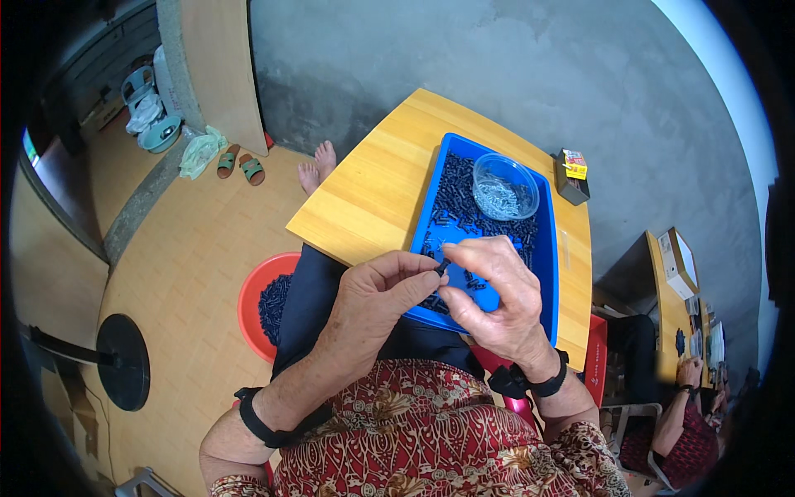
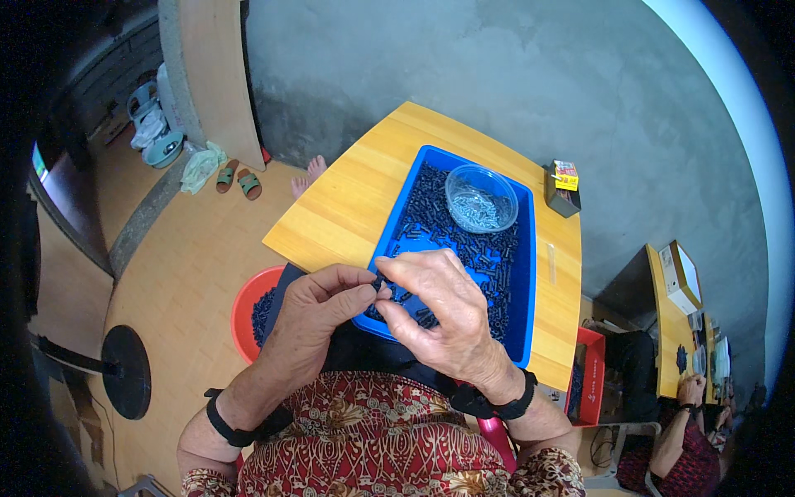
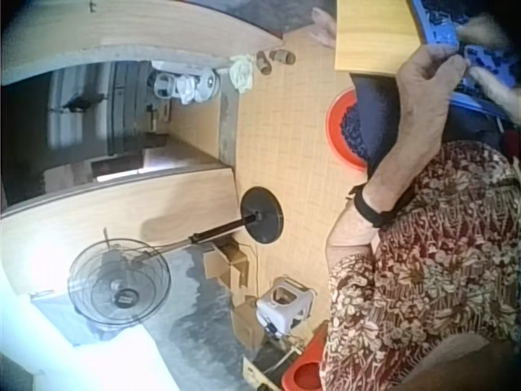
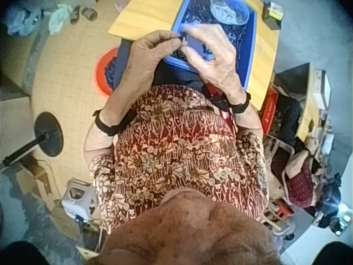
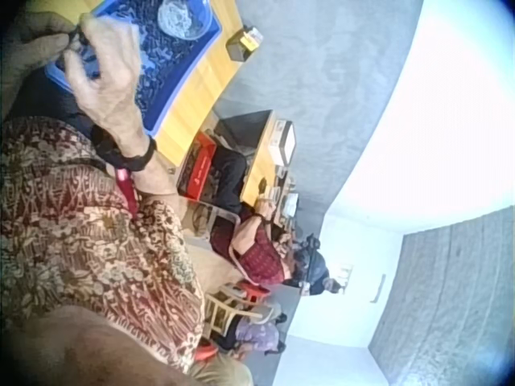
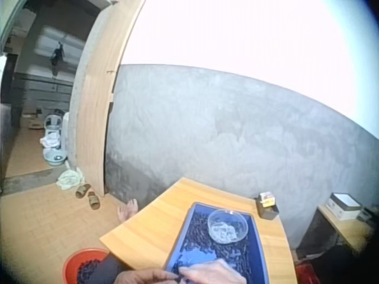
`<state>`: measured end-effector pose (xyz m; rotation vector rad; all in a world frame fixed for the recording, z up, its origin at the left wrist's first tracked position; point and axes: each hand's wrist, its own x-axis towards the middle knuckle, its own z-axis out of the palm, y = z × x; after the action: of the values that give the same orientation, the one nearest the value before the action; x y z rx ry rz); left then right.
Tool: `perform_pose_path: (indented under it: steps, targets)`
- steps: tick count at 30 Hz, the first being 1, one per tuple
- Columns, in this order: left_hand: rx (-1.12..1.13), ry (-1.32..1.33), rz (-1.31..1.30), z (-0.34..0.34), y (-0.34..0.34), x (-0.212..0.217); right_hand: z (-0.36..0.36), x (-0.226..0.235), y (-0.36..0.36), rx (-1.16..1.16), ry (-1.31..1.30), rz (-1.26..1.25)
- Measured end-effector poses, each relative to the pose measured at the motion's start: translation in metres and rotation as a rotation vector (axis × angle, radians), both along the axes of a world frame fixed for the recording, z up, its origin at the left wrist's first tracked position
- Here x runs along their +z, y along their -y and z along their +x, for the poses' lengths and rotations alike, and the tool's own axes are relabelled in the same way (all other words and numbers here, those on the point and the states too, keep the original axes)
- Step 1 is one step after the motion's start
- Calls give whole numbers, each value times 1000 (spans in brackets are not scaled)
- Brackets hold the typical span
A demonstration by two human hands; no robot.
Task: Sorting small black plastic components on a blue tray and putting specific ones into a small bowl.
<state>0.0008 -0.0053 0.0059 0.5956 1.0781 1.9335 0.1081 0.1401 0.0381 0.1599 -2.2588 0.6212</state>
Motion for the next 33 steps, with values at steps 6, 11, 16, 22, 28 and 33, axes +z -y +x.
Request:
perform_pose_path:
  steps: [6, 11, 16, 22, 28, 33]
  targets:
    - [-48, 58, -3, -2, 2, 1, -2, -1, -1, 11, 19, 68]
    - [-16, 63, -14, -2, 1, 2, -2, -4, -1, 9, -9, 48]
    - [-39, 84, -4, -3, -1, -1, -5, -10, -2, -52, -66, 151]
    - [-57, 95, -67, -5, -4, 13, -4, -2, -5, -79, -116, 147]
    - [-115, 32, -122, -8, -8, 15, -3, 3, -8, -98, -135, 117]
    - [-123, -77, -71, -8, -13, 15, -2, 3, -9, -115, -137, 161]
